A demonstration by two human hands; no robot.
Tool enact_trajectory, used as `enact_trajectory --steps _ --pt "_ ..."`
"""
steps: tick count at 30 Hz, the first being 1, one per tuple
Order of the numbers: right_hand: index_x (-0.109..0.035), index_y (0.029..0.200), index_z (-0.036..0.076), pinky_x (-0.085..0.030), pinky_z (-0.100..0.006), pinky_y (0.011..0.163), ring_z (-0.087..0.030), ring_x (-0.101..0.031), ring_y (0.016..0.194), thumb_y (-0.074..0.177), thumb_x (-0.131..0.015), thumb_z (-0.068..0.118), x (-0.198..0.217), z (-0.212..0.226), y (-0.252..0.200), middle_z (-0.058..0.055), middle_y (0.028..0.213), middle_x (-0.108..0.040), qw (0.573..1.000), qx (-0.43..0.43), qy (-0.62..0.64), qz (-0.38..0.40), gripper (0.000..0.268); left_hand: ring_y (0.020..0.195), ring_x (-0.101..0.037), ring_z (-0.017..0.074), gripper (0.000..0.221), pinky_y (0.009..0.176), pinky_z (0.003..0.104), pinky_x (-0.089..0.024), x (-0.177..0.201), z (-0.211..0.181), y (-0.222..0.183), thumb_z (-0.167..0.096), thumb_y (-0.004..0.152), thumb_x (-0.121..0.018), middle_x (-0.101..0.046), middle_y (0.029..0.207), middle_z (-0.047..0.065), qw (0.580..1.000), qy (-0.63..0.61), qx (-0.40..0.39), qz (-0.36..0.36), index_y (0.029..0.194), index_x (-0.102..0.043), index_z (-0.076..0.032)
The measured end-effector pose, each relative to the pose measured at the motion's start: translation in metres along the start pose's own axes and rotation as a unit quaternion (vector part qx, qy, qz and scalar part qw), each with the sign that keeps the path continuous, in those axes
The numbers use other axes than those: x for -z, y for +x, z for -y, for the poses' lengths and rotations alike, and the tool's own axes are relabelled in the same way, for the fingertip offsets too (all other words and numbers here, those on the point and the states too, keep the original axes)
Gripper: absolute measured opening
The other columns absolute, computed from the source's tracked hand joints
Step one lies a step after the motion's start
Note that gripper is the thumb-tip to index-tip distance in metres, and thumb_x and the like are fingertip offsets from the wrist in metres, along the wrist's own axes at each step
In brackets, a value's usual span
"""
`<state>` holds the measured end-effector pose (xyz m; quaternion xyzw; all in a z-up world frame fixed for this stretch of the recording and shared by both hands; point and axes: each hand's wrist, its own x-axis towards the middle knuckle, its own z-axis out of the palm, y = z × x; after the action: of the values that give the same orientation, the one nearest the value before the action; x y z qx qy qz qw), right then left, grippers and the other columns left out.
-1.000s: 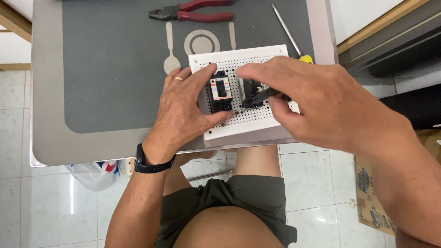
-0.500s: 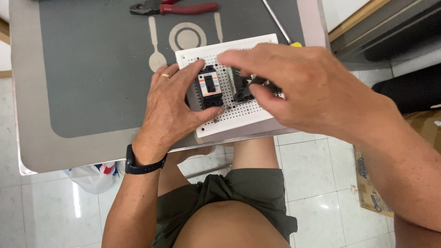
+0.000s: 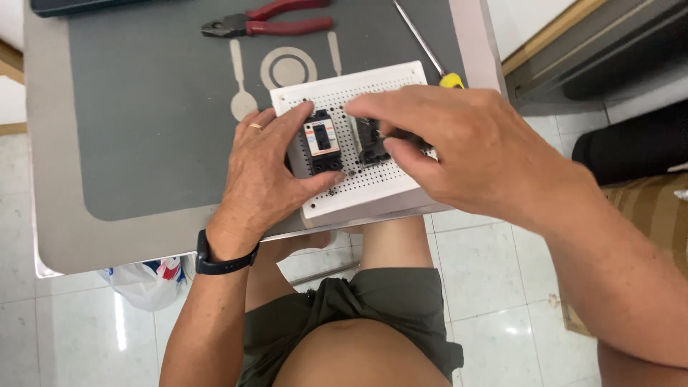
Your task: Adjusting and securing circuit breakers on a mounting plate using a screwdriver.
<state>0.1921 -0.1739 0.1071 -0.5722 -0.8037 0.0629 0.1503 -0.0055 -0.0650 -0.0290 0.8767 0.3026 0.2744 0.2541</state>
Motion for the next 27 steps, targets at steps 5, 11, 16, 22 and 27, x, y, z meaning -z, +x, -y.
enact_trajectory --steps 5,11,16,22,27 --pt "-0.065 0.112 0.004 -0.043 -0.034 0.051 -0.021 -0.056 0.058 0.095 -0.076 0.012 -0.016 -0.012 -0.002 -0.004 0.094 -0.072 0.986 0.006 -0.111 -0.125 0.022 0.125 -0.048 0.0427 0.089 0.11 0.051 -0.026 0.002 -0.003 0.0 -0.049 0.067 -0.085 -0.061 0.133 0.012 1.0 0.002 -0.001 0.005 0.137 -0.051 -0.007" --pt "-0.055 0.131 0.009 -0.049 -0.036 0.08 -0.02 -0.063 0.09 0.088 -0.053 -0.005 0.001 0.006 0.004 -0.005 0.1 -0.066 0.998 -0.04 0.044 -0.019 0.045 0.124 -0.048 0.0436 0.089 0.109 0.05 -0.027 0.002 -0.003 0.001 -0.049 0.065 -0.085 -0.064 0.121 0.017 1.0 -0.009 0.012 0.007 0.136 -0.052 -0.008" --pt "-0.065 0.118 0.0 -0.05 -0.035 0.059 -0.021 -0.066 0.074 0.095 -0.071 0.007 -0.014 -0.003 0.003 -0.007 0.096 -0.072 0.989 0.006 -0.084 -0.12 0.025 0.122 -0.049 0.0425 0.086 0.11 0.052 -0.025 0.002 -0.002 0.001 -0.048 0.068 -0.084 -0.065 0.123 0.012 1.0 -0.016 -0.005 0.001 0.135 -0.052 -0.006" --pt "-0.06 0.125 0.003 -0.05 -0.038 0.064 -0.024 -0.062 0.078 0.093 -0.059 0.002 0.001 0.009 0.006 -0.01 0.1 -0.068 0.999 0.007 -0.021 -0.025 0.032 0.121 -0.049 0.0447 0.086 0.109 0.052 -0.026 0.003 -0.002 0.0 -0.048 0.067 -0.085 -0.064 0.122 0.018 1.0 -0.015 0.004 0.003 0.136 -0.052 -0.009" --pt "-0.066 0.114 0.001 -0.044 -0.034 0.054 -0.02 -0.057 0.062 0.095 -0.069 0.004 -0.006 0.002 -0.002 -0.007 0.101 -0.072 0.989 -0.048 -0.075 -0.115 0.019 0.123 -0.046 0.0415 0.079 0.108 0.05 -0.028 0.004 -0.004 0.003 -0.043 0.068 -0.085 -0.063 0.128 0.007 1.0 -0.028 -0.008 0.006 0.132 -0.053 -0.01"
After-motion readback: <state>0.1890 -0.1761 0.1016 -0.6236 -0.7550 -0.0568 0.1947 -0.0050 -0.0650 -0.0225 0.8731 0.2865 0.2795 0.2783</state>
